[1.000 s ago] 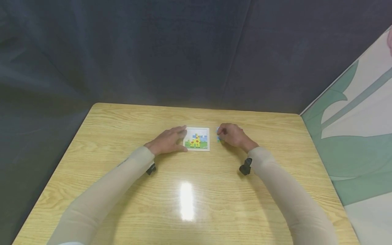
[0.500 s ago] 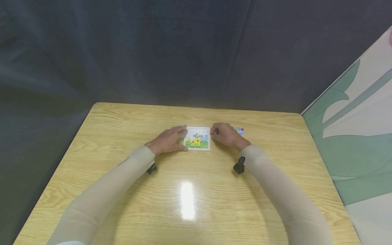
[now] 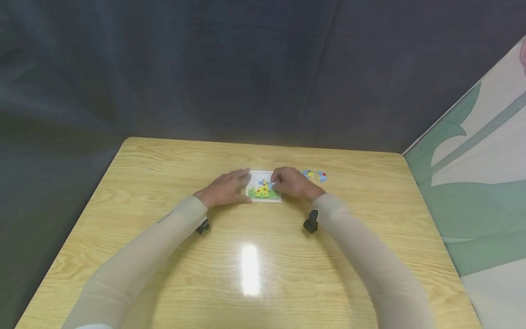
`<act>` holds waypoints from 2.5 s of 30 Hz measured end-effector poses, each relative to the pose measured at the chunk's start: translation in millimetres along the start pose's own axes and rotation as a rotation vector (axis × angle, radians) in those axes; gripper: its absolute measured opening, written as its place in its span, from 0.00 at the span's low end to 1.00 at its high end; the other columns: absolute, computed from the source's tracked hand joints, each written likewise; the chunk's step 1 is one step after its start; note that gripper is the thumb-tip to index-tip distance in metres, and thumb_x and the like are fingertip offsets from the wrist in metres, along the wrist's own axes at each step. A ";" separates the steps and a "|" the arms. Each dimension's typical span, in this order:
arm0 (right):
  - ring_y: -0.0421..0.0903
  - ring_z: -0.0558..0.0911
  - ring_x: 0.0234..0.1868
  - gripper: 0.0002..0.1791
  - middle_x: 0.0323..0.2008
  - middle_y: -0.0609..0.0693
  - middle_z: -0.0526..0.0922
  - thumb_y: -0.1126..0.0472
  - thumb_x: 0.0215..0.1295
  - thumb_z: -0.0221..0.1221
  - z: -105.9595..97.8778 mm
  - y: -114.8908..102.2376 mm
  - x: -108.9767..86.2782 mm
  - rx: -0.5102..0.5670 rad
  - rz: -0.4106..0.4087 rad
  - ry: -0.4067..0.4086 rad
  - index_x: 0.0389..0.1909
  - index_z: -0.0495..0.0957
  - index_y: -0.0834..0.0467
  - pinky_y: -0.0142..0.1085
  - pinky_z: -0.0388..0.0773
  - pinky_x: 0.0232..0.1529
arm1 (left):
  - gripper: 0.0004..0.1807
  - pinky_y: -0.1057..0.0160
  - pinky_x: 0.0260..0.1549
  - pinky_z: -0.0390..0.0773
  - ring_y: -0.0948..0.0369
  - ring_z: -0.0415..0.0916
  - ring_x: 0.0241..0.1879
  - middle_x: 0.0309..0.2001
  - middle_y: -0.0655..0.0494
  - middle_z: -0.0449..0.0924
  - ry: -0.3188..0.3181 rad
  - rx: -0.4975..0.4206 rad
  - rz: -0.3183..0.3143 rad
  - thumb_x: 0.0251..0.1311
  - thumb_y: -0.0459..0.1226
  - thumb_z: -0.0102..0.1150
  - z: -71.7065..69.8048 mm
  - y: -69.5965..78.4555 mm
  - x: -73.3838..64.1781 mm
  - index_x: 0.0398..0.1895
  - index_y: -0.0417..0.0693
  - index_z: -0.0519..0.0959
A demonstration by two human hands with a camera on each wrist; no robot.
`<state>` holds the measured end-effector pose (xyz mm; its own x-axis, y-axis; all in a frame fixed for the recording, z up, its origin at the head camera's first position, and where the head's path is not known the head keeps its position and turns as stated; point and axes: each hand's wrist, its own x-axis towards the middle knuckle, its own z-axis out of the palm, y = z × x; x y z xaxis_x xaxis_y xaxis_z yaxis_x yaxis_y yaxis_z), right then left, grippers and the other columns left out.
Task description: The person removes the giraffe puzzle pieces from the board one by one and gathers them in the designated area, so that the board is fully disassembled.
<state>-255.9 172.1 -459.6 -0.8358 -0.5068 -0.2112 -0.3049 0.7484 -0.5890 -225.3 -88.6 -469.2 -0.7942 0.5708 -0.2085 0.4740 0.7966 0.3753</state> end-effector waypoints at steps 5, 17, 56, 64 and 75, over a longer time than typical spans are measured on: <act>0.44 0.77 0.35 0.09 0.38 0.53 0.85 0.63 0.74 0.65 2.9 -10.4 4.5 0.003 0.009 -0.048 0.51 0.83 0.61 0.38 0.75 0.42 | 0.49 0.45 0.85 0.56 0.47 0.48 0.87 0.88 0.45 0.46 0.002 0.006 0.001 0.70 0.58 0.66 1.7 -1.3 1.2 0.84 0.42 0.60; 0.46 0.74 0.36 0.17 0.40 0.54 0.81 0.62 0.72 0.68 2.5 -25.9 9.1 -0.006 0.074 -0.140 0.56 0.77 0.62 0.38 0.74 0.42 | 0.48 0.43 0.83 0.59 0.45 0.50 0.87 0.88 0.44 0.48 0.006 0.012 0.013 0.69 0.58 0.66 2.6 -2.6 2.1 0.83 0.42 0.63; 0.47 0.79 0.33 0.06 0.44 0.59 0.83 0.67 0.81 0.53 8.7 -2.4 12.2 0.284 0.008 0.013 0.50 0.77 0.63 0.35 0.79 0.35 | 0.50 0.45 0.85 0.56 0.45 0.49 0.87 0.88 0.44 0.47 0.003 0.027 0.009 0.69 0.59 0.66 2.3 -2.7 3.6 0.84 0.42 0.60; 0.48 0.80 0.30 0.09 0.42 0.61 0.82 0.64 0.82 0.55 9.4 -0.2 11.9 0.327 0.012 -0.016 0.53 0.74 0.66 0.36 0.81 0.33 | 0.50 0.46 0.85 0.55 0.46 0.48 0.87 0.88 0.45 0.46 -0.009 0.020 -0.004 0.69 0.59 0.66 1.1 -2.5 2.9 0.84 0.42 0.59; 0.48 0.77 0.31 0.07 0.40 0.56 0.82 0.66 0.80 0.56 3.4 2.6 4.9 0.302 0.038 0.016 0.52 0.76 0.65 0.36 0.79 0.32 | 0.50 0.46 0.85 0.55 0.46 0.48 0.87 0.88 0.44 0.46 -0.007 0.012 0.001 0.69 0.59 0.66 0.3 -2.0 2.6 0.84 0.42 0.59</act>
<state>-259.2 170.2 -464.9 -0.8520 -0.4722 -0.2261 -0.1259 0.6041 -0.7869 -228.2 -88.7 -470.8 -0.7911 0.5731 -0.2140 0.4794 0.7981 0.3651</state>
